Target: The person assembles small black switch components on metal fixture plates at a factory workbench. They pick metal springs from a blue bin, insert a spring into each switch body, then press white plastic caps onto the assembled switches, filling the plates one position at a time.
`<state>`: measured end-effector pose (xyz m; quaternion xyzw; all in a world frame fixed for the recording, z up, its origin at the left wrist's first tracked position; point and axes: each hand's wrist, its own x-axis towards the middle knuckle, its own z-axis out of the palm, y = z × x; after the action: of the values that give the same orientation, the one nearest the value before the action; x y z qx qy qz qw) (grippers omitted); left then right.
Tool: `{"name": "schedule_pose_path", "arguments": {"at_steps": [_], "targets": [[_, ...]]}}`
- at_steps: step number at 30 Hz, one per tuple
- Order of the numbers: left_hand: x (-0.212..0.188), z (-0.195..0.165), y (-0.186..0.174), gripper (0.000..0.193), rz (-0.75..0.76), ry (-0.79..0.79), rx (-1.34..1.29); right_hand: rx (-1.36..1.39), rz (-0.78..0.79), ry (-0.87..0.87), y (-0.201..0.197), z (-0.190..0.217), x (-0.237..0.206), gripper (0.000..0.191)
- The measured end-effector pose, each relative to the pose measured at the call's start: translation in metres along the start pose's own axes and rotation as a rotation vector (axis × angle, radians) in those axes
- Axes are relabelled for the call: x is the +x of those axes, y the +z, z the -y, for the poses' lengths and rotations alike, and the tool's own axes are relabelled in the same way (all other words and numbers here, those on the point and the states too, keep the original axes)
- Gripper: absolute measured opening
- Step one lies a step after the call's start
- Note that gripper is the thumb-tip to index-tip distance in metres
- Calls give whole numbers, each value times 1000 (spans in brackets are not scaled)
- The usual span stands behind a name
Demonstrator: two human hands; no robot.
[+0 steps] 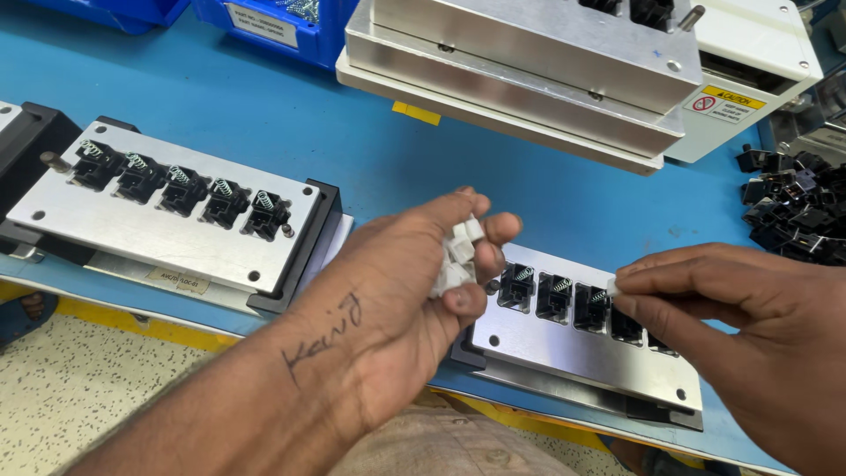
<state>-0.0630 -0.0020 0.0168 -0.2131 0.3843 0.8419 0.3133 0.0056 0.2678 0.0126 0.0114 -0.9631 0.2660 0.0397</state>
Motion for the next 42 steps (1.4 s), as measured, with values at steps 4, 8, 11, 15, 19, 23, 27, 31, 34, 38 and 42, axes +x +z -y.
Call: {"name": "schedule_pose_path", "arguments": {"at_steps": [4,8,11,15,19,23,27,31,34,38,42], "targets": [[-5,3,0,32,11,-3,133,-184,41,-33,1,11,6,14],[-9,0,4,34,68,26,262,-305,49,-66,1,16,5,16],[-13,-1,8,27,40,-41,317,-461,5,-236,5,9,-6,26],[-15,-6,12,23,108,-78,357,-635,61,-354,4,-12,-7,46],[-18,-3,20,28,267,-7,326,-799,173,-253,2,-16,-12,67],[-19,-5,25,28,301,-20,346,-672,-5,-488,6,-2,-9,49],[-22,0,25,20,310,-46,400,-59,40,136,-13,9,4,34],[-25,10,23,23,410,-107,337,438,-17,181,-11,28,0,30],[-25,13,17,17,469,-213,146,462,-29,61,-4,42,-4,25],[-29,17,10,13,452,-389,15,98,-61,-172,1,47,-15,26],[-34,22,6,16,343,-514,73,39,22,-169,2,38,-26,23]]}}
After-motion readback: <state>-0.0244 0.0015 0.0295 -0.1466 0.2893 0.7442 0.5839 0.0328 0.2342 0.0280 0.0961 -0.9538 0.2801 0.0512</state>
